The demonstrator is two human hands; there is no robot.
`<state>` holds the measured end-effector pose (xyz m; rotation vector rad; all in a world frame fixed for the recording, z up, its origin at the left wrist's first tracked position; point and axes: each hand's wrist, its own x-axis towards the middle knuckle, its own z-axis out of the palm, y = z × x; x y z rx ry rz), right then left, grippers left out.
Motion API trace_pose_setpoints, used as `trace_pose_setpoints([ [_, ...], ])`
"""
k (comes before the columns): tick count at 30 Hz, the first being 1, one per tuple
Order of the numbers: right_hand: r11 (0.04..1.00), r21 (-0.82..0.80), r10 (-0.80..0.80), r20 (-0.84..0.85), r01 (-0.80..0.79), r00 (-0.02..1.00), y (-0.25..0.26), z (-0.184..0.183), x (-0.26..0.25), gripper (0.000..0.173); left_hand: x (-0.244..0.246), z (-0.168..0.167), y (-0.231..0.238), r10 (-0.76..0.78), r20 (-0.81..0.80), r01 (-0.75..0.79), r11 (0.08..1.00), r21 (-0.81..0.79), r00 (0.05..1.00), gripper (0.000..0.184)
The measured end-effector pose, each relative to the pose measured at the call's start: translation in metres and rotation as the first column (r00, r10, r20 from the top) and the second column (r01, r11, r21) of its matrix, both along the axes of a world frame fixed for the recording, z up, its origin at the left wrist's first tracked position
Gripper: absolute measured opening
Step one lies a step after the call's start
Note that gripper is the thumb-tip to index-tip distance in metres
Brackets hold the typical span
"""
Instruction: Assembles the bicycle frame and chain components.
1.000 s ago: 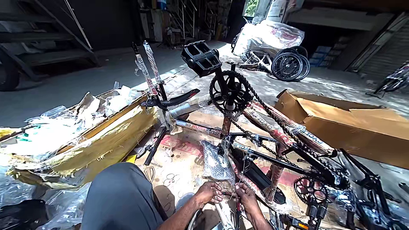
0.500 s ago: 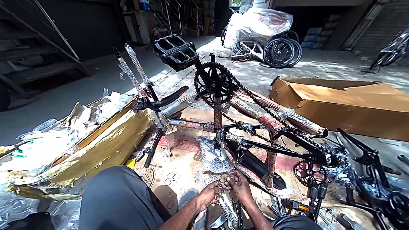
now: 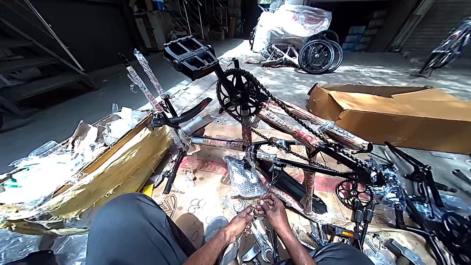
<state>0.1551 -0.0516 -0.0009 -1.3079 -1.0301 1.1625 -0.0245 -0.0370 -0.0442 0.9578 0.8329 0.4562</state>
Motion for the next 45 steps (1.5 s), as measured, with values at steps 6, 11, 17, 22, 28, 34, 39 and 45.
trace_pose_setpoints([
  [6,1.0,-0.018,0.001,0.016,-0.001,1.0,0.001,-0.002,0.001,0.017,0.002,0.0,0.001,-0.017,-0.019,0.017,1.0,0.019,1.0,0.023],
  [11,0.999,-0.033,0.032,0.164,-0.027,0.986,0.003,-0.009,0.004,0.011,0.005,0.001,0.004,-0.021,-0.057,0.024,0.997,0.068,0.998,0.024],
  [17,0.993,-0.111,0.064,0.211,-0.041,0.975,0.01,-0.013,0.004,0.012,0.013,0.01,0.008,0.042,-0.128,-0.028,0.994,0.109,0.991,0.023],
  [22,0.993,-0.117,-0.014,0.025,0.017,1.0,0.03,0.002,0.013,0.015,0.019,0.018,0.017,0.034,-0.147,-0.019,0.994,0.104,0.989,0.021],
  [28,0.971,-0.234,0.111,0.219,-0.058,0.969,0.046,-0.004,0.021,0.012,0.023,0.026,0.034,0.032,-0.157,-0.021,0.997,0.073,0.987,0.027],
  [34,0.961,-0.276,0.125,0.328,-0.032,0.936,0.048,-0.01,0.02,0.01,0.032,0.011,0.038,0.008,-0.144,0.01,0.992,0.128,0.99,0.028],
  [39,0.969,-0.247,-0.017,-0.049,0.004,0.999,0.046,-0.007,0.028,0.01,0.034,0.003,0.036,0.01,-0.11,0.008,0.988,0.156,0.994,0.023],
  [45,0.982,-0.162,-0.096,0.017,0.098,0.995,0.048,-0.01,0.018,0.011,0.032,-0.001,0.036,-0.004,-0.153,0.035,0.979,0.2,0.988,0.018],
])
